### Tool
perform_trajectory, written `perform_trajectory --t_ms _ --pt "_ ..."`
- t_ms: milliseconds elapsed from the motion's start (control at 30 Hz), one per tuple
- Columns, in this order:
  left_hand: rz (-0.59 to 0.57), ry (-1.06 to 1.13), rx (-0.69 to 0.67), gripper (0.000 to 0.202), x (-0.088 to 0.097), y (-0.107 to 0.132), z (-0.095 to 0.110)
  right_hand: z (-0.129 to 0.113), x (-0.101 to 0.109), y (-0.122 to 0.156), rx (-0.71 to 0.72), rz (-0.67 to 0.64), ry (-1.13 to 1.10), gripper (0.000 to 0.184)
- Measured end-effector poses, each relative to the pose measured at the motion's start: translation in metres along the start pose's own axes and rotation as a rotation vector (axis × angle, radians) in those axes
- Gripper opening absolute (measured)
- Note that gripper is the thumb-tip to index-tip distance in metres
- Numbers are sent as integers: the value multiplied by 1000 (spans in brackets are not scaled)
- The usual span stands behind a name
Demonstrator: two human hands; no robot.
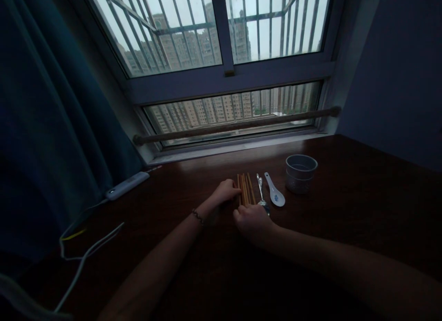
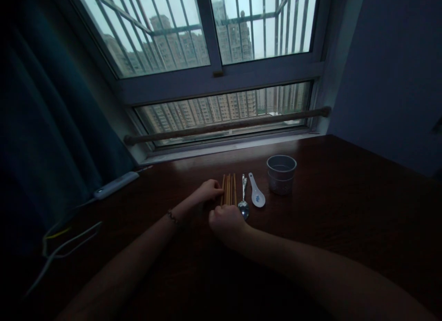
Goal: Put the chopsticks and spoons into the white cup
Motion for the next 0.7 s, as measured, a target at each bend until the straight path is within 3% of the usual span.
perform_trajectory --t_ms 267,533,700 --pt "71 -23 4 25 0 4 -6 19 6 -1 -180 -62 4 20" --pt "86 -66 21 38 0 9 -8 22 8 1 -217 -135 -14 21" --pt "127 -120 46 29 4 19 -4 22 9 3 -231 -120 -53 22"
Point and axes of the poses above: each hand's wrist, its own y-axis away from the middle knuckle, its own x-axis out of the back of the hand, z = x × y, the point moved 9 cm from there along -y, towards the middle knuckle, and after that the axes turned 7 degrees about x, right-handed, at the moved point
